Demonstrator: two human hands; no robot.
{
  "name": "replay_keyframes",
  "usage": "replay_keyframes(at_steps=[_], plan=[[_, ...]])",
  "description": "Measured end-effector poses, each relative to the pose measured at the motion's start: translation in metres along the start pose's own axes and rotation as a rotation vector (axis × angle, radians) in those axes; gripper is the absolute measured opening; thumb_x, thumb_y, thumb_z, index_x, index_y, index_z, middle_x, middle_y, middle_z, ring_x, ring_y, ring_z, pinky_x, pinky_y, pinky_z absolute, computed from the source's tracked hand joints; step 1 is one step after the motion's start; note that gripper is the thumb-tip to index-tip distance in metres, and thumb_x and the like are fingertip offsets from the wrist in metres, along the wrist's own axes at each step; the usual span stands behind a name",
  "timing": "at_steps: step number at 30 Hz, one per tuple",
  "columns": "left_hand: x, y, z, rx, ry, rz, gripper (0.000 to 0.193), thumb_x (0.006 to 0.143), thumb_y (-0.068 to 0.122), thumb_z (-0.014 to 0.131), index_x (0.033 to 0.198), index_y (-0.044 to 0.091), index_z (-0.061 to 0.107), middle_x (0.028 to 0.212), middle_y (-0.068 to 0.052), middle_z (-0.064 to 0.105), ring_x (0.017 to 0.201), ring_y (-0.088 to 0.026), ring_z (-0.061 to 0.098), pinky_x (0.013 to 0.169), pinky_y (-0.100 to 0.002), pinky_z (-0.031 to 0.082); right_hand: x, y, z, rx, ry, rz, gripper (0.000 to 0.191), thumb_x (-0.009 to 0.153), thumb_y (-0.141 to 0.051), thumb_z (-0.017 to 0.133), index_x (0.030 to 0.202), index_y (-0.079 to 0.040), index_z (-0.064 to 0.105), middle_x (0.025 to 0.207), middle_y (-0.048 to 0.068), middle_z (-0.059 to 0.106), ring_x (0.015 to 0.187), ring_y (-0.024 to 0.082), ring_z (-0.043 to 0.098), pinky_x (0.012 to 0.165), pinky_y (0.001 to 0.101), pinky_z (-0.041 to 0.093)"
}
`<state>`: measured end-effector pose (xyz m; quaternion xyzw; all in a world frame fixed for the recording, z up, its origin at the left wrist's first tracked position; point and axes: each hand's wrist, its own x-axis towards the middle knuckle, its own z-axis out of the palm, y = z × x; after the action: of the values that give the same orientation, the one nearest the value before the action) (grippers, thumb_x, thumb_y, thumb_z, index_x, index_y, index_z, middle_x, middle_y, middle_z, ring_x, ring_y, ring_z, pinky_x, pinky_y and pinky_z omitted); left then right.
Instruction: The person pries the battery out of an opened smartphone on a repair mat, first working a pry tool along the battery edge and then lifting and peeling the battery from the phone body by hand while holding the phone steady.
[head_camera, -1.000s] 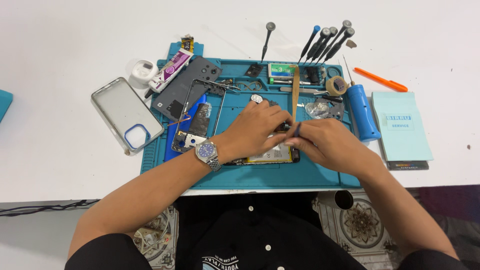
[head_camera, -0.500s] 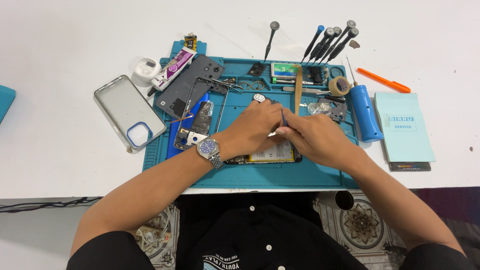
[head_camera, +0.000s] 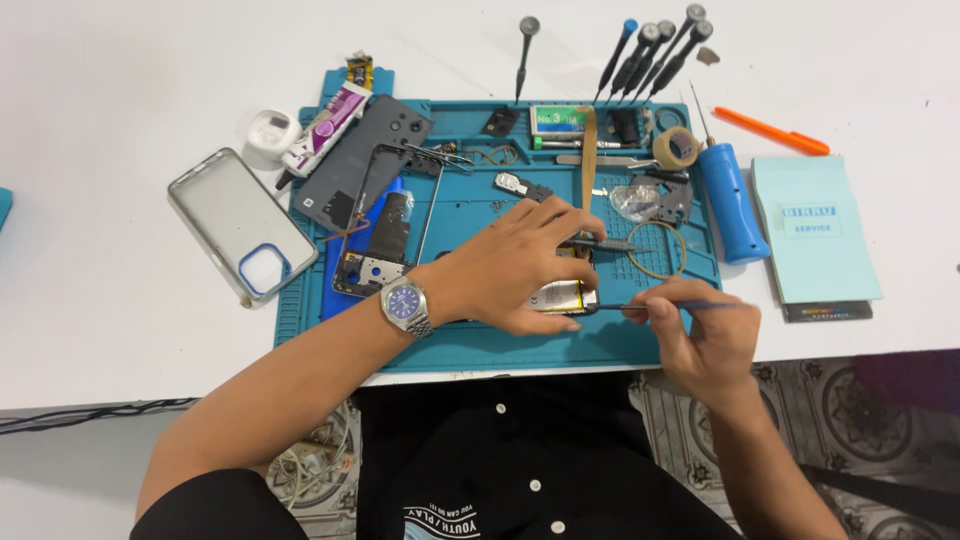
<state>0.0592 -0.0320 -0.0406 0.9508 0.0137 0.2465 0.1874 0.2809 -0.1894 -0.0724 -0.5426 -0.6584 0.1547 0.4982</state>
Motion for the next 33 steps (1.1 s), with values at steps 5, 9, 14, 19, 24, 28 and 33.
replay_keyframes(at_steps=[5, 9, 14, 19, 24, 28, 33], plan=[[-0.003, -0.002, 0.002, 0.03, -0.024, -0.018, 0.038, 0.078, 0.045, 0.083, 0.103, 0.016, 0.076, 0.135, -0.007, 0.055, 0.124, -0.03, 0.047, 0.099, -0.045, 0.043, -0.02, 0.009, 0.009, 0.189, 0.078, -0.061, 0.025, 0.108, -0.022, 0.059, 0.104, 0.002, 0.063, 0.088, 0.012, 0.073, 0.076, 0.014, 0.069, 0.067, 0.0231, 0.055], [-0.003, -0.004, 0.003, 0.018, -0.026, -0.035, 0.037, 0.078, 0.045, 0.083, 0.101, 0.017, 0.077, 0.135, -0.007, 0.055, 0.124, -0.031, 0.046, 0.097, -0.046, 0.043, -0.023, 0.011, 0.012, 0.131, 0.075, -0.075, 0.023, 0.108, -0.018, 0.059, 0.101, 0.004, 0.063, 0.089, 0.015, 0.072, 0.075, 0.016, 0.067, 0.067, 0.0254, 0.055], [-0.004, -0.002, 0.003, 0.035, -0.03, -0.041, 0.035, 0.078, 0.044, 0.084, 0.1, 0.018, 0.077, 0.134, -0.006, 0.055, 0.124, -0.031, 0.045, 0.097, -0.047, 0.043, -0.023, 0.013, 0.014, 0.138, 0.092, -0.118, 0.022, 0.106, -0.017, 0.059, 0.1, 0.003, 0.063, 0.086, 0.013, 0.071, 0.074, 0.016, 0.069, 0.065, 0.0247, 0.056], [-0.002, -0.004, 0.002, 0.043, -0.042, -0.05, 0.034, 0.077, 0.044, 0.084, 0.1, 0.019, 0.077, 0.134, -0.006, 0.056, 0.122, -0.031, 0.046, 0.096, -0.046, 0.044, -0.021, 0.016, 0.015, 0.147, 0.059, -0.097, 0.02, 0.106, -0.015, 0.057, 0.099, 0.002, 0.064, 0.087, 0.013, 0.072, 0.075, 0.016, 0.07, 0.065, 0.0249, 0.057], [-0.003, -0.003, 0.003, 0.041, -0.028, -0.043, 0.035, 0.078, 0.045, 0.084, 0.1, 0.019, 0.077, 0.134, -0.006, 0.056, 0.122, -0.031, 0.047, 0.096, -0.046, 0.044, -0.021, 0.017, 0.015, 0.202, 0.042, -0.081, 0.019, 0.108, -0.015, 0.057, 0.102, 0.002, 0.063, 0.086, 0.012, 0.07, 0.078, 0.016, 0.068, 0.067, 0.025, 0.056], [-0.003, -0.004, 0.004, 0.037, -0.042, -0.061, 0.033, 0.077, 0.044, 0.084, 0.099, 0.02, 0.077, 0.133, -0.005, 0.056, 0.121, -0.031, 0.047, 0.095, -0.046, 0.044, -0.021, 0.017, 0.016, 0.19, 0.038, -0.094, 0.021, 0.108, -0.017, 0.056, 0.102, 0.002, 0.062, 0.087, 0.012, 0.069, 0.078, 0.016, 0.068, 0.067, 0.0249, 0.055], [-0.003, -0.004, 0.003, 0.032, -0.039, -0.052, 0.033, 0.078, 0.044, 0.084, 0.099, 0.02, 0.077, 0.133, -0.005, 0.056, 0.121, -0.031, 0.047, 0.095, -0.046, 0.044, -0.02, 0.015, 0.017, 0.163, 0.05, -0.114, 0.023, 0.108, -0.02, 0.056, 0.102, 0.001, 0.061, 0.086, 0.012, 0.069, 0.078, 0.016, 0.068, 0.067, 0.0248, 0.055]])
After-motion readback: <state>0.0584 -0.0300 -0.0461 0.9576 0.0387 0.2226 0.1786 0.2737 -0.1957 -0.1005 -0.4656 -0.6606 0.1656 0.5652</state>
